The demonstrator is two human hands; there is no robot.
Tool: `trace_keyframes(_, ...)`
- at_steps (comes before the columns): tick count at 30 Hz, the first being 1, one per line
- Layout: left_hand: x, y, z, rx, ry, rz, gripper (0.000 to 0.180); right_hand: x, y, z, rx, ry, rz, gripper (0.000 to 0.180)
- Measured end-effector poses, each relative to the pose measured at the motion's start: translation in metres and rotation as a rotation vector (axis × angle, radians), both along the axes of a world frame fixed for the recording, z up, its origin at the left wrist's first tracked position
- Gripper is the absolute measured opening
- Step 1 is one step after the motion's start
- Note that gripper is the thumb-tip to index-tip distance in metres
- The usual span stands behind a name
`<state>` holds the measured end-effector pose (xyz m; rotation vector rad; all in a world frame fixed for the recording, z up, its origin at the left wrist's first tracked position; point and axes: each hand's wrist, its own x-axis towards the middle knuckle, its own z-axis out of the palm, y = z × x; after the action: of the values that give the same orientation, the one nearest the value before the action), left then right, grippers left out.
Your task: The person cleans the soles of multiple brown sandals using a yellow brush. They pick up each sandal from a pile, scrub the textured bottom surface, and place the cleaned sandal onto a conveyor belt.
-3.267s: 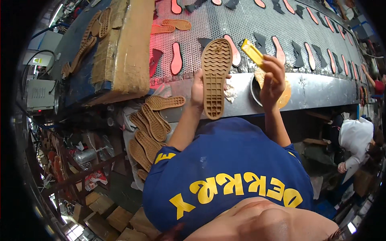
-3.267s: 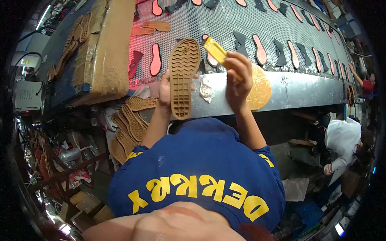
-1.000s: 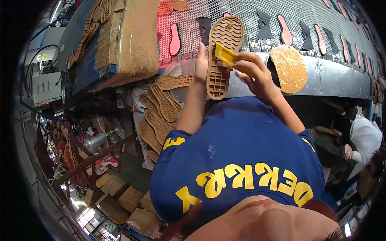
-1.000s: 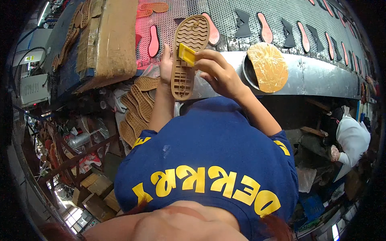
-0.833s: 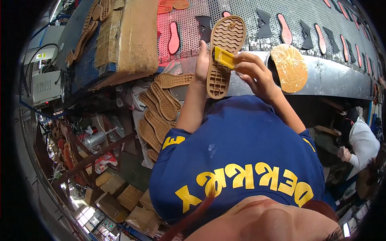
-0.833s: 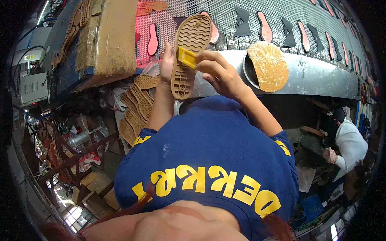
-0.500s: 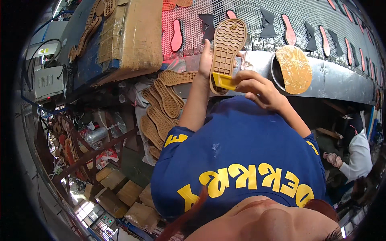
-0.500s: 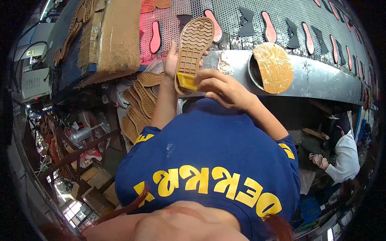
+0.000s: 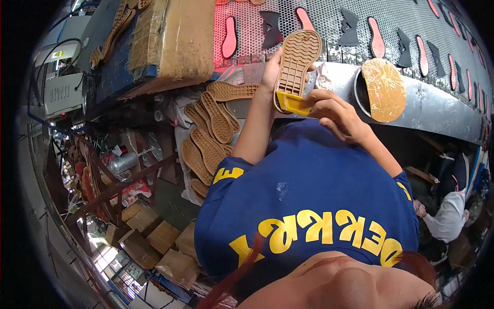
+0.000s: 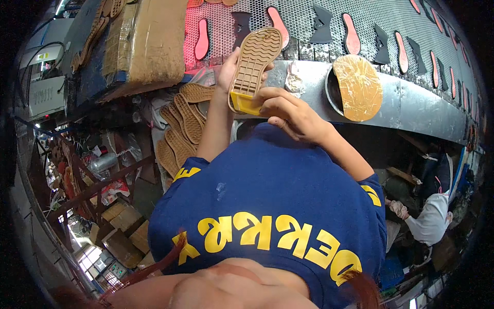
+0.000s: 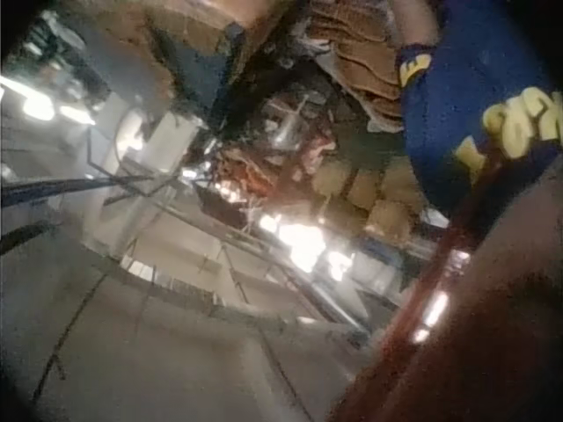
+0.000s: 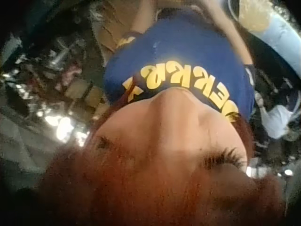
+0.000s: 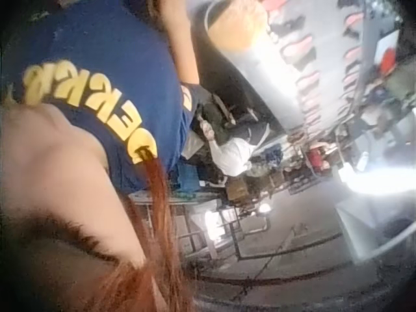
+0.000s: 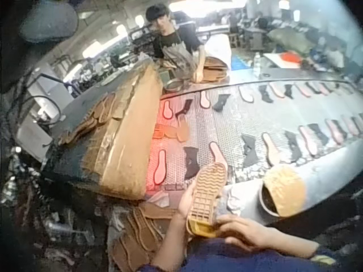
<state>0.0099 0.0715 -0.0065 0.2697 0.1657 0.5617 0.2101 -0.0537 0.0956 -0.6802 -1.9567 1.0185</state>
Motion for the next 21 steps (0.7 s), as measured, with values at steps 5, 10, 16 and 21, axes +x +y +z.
trace_keyframes(5,0.003,-0.005,0.006,-0.037,-0.027,-0.02,0.064,0.006,0.005,0.001,-0.111,0.055,0.064,0.018)
trace_keyframes(10,0.012,-0.015,0.022,-0.111,-0.076,-0.061,0.065,0.016,0.017,0.009,-0.191,0.121,0.146,0.013)
trace_keyframes(16,0.018,-0.026,0.021,-0.257,-0.064,-0.048,0.063,0.028,0.029,0.006,-0.416,0.228,0.304,0.021)
trace_keyframes(21,0.015,-0.031,0.033,-0.074,-0.115,-0.037,0.065,0.048,0.028,-0.029,-0.388,0.709,0.114,0.034)
